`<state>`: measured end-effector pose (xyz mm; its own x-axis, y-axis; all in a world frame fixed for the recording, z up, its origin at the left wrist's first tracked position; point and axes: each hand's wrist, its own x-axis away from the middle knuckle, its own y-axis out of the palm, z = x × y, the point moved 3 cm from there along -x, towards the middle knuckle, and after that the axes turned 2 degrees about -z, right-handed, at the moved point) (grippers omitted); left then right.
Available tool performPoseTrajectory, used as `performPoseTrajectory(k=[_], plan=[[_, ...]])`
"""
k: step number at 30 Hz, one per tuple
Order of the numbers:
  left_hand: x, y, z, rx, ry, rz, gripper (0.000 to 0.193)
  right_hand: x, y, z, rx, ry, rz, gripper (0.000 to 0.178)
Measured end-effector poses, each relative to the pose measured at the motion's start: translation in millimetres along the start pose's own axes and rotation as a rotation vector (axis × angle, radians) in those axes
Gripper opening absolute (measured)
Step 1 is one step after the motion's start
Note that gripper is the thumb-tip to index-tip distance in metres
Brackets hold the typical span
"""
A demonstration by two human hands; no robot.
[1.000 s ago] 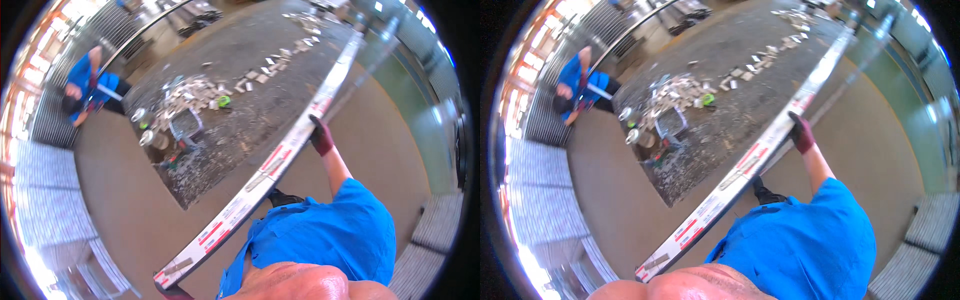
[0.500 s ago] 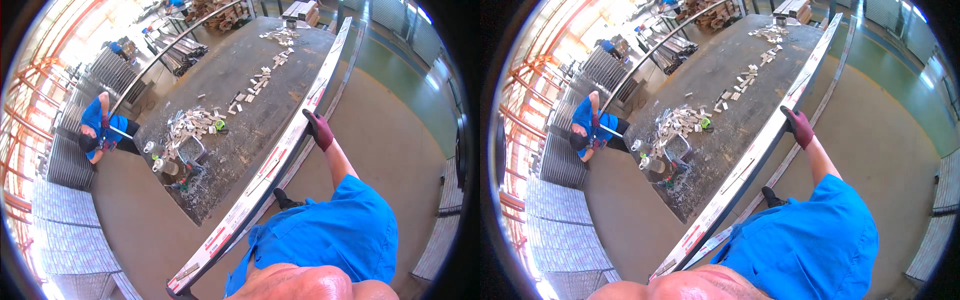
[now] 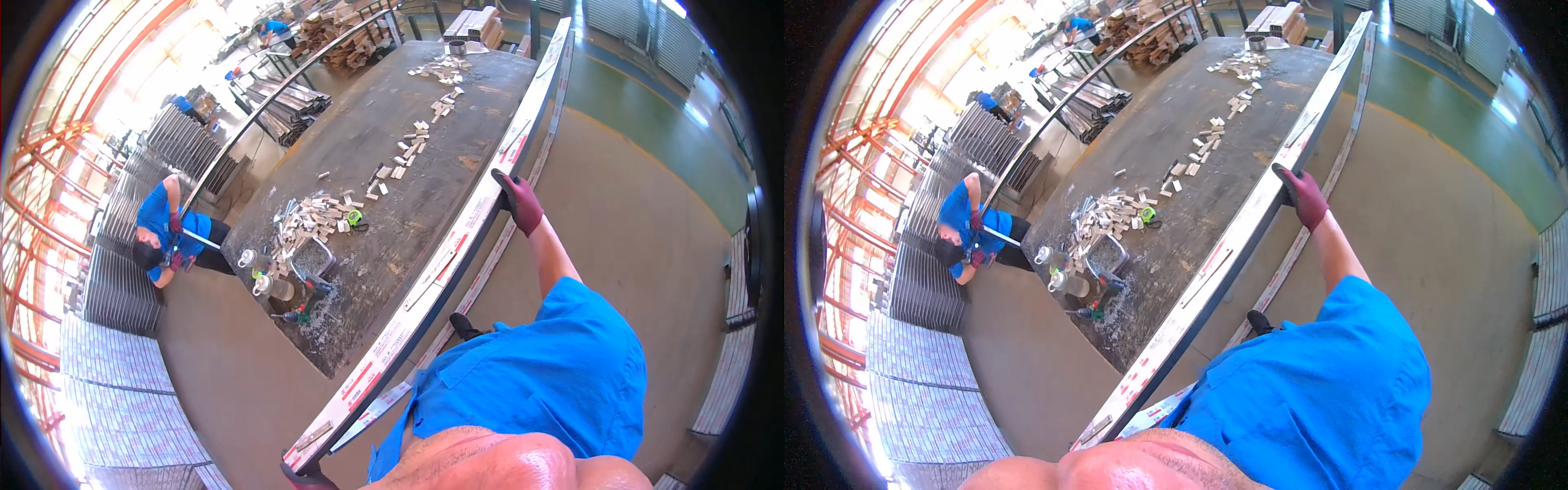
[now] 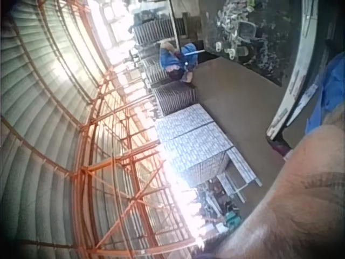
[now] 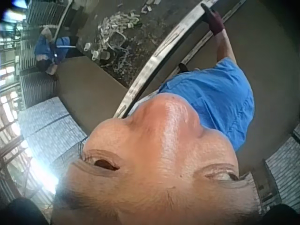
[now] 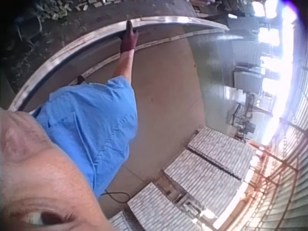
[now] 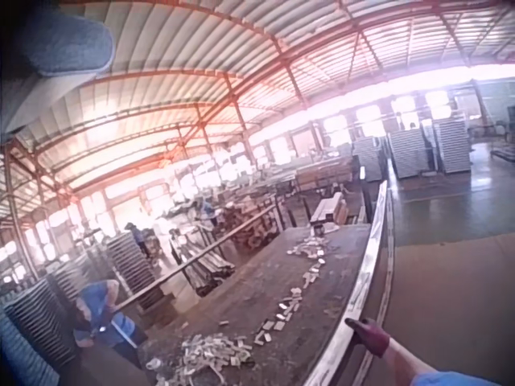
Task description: Assembling a window frame by drilling screws into the metal profile.
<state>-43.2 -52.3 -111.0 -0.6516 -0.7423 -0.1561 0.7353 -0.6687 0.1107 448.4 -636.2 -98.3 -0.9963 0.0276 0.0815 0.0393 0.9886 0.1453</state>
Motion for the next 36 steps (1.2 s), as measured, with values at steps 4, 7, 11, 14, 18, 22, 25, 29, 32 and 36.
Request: performPoseTrajectory(k=[4,7,11,14,18,22,25,29,32,36], plan=[[-0.7,4.2,-1.2,0.010,0.003,0.005,0.046,6.7,10.1,-12.2,-0.057,-0.033,0.016,0.045],[3.4,9.0,-2.6,0.019,0.000,0.020,0.046,-0.4,5.1,-10.2,-0.046,-0.025,0.017,0.045],[8.9,12.2,-4.0,0.024,-0.011,0.039,0.046,-23.6,-12.8,11.9,-0.079,-0.060,0.008,0.044],[11.8,12.9,-5.6,0.026,-0.015,0.063,0.047,-26.7,-8.6,13.1,-0.076,-0.008,-0.013,0.044],[16.2,17.6,-7.9,0.034,-0.023,0.092,0.047,-28.1,-4.7,10.4,-0.123,0.001,-0.024,0.046],[21.8,19.2,-9.5,0.040,-0.034,0.116,0.048,-19.9,2.4,4.3,-0.189,-0.008,-0.035,0.046],[25.4,21.2,-10.4,0.045,-0.038,0.133,0.048,-29.1,-7.5,14.3,-0.257,-0.013,-0.077,0.045],[29.3,20.8,-8.4,0.046,-0.042,0.152,0.048,-29.1,-10.0,15.9,-0.309,-0.038,-0.067,0.044],[29.8,25.5,-6.8,0.052,-0.040,0.165,0.049,-27.7,-10.0,7.5,-0.277,-0.027,-0.090,0.043],[31.7,24.0,-5.2,0.055,-0.044,0.179,0.049,-21.9,-0.9,3.8,-0.243,-0.028,-0.077,0.043]])
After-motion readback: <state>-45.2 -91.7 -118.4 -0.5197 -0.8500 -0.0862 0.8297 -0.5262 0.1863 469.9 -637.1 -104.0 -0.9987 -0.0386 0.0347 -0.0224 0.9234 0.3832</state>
